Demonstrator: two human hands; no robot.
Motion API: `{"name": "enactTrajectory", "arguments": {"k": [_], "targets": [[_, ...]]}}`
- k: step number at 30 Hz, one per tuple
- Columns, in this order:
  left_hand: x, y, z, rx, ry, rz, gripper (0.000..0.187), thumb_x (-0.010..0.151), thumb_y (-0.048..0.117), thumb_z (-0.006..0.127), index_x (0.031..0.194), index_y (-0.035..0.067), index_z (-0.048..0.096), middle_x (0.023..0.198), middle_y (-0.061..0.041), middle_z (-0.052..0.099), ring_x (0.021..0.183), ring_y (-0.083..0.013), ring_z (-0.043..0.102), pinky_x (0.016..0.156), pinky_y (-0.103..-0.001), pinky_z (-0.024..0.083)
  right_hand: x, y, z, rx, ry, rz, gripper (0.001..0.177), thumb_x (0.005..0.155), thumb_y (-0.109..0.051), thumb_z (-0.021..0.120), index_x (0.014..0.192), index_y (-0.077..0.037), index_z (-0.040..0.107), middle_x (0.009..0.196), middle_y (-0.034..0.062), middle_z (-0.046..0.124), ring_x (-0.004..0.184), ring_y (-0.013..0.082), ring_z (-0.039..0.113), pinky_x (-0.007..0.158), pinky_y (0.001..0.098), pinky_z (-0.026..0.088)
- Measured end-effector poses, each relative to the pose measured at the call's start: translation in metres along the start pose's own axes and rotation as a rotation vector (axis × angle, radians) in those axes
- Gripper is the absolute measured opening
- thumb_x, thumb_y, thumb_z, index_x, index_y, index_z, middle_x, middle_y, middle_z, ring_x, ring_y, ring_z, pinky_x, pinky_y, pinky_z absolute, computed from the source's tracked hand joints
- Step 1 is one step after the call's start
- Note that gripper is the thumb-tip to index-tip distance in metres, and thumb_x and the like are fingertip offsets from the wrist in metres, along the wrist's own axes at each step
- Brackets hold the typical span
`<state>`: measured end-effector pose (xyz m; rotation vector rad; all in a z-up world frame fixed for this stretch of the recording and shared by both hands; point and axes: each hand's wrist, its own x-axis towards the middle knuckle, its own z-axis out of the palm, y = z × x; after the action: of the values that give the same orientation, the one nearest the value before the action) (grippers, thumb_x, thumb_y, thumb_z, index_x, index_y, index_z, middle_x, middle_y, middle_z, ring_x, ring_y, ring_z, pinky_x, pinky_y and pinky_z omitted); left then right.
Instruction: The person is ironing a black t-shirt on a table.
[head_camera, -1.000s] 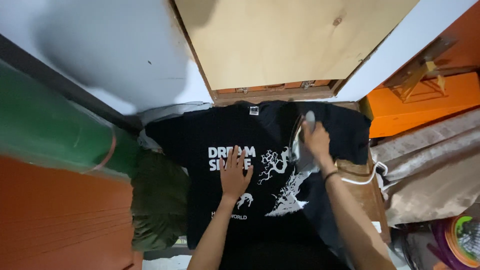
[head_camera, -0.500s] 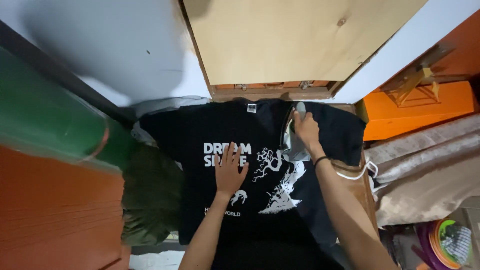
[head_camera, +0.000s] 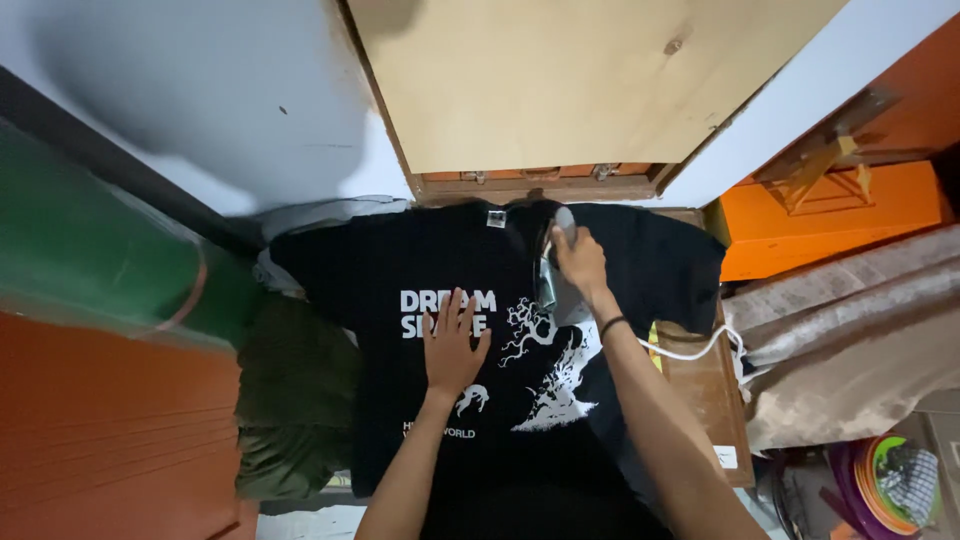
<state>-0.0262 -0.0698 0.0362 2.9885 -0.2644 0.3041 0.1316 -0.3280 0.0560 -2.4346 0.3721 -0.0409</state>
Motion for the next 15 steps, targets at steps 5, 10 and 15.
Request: {"name": "enactTrajectory", "arguments": {"k": [5,10,15], "targets": [[0.0,-0.005,0.009,0.003,-0.005,0.006,0.064,0.104,0.052,0.047,0.16,0.023,0.032,0.168,-0.006,0.022,0.155,-0.0231,0.02,0.126,-0.054,0.016,-0.006,0.004,-0.008,-0.031,-0.05,-0.059,0.06,0.1,-0.057,0.056,0.109,0.002,0.061,0.095,0.0383,0.068,0.093,0.0574,0.066,0.081,0.0613,0.054],[-0.005,-0.005,0.015,-0.028,0.069,0.006,0.064,0.105,0.052,0.046,0.161,0.023,0.032,0.168,-0.005,0.022,0.156,-0.0229,0.019,0.127,-0.053,0.016,0.005,0.021,-0.032,-0.034,0.16,0.144,0.059,0.097,-0.056,0.059,0.11,0.002,0.06,0.096,0.039,0.067,0.092,0.0571,0.066,0.079,0.0611,0.055],[0.003,0.0,0.002,-0.075,-0.034,-0.047,0.068,0.097,0.051,0.054,0.157,0.021,0.038,0.167,-0.005,0.025,0.154,-0.0229,0.022,0.123,-0.055,0.015,0.002,0.051,-0.054,-0.057,-0.032,-0.064,0.059,0.097,-0.056,0.06,0.108,0.001,0.063,0.098,0.0351,0.069,0.096,0.0552,0.066,0.082,0.0596,0.054]]}}
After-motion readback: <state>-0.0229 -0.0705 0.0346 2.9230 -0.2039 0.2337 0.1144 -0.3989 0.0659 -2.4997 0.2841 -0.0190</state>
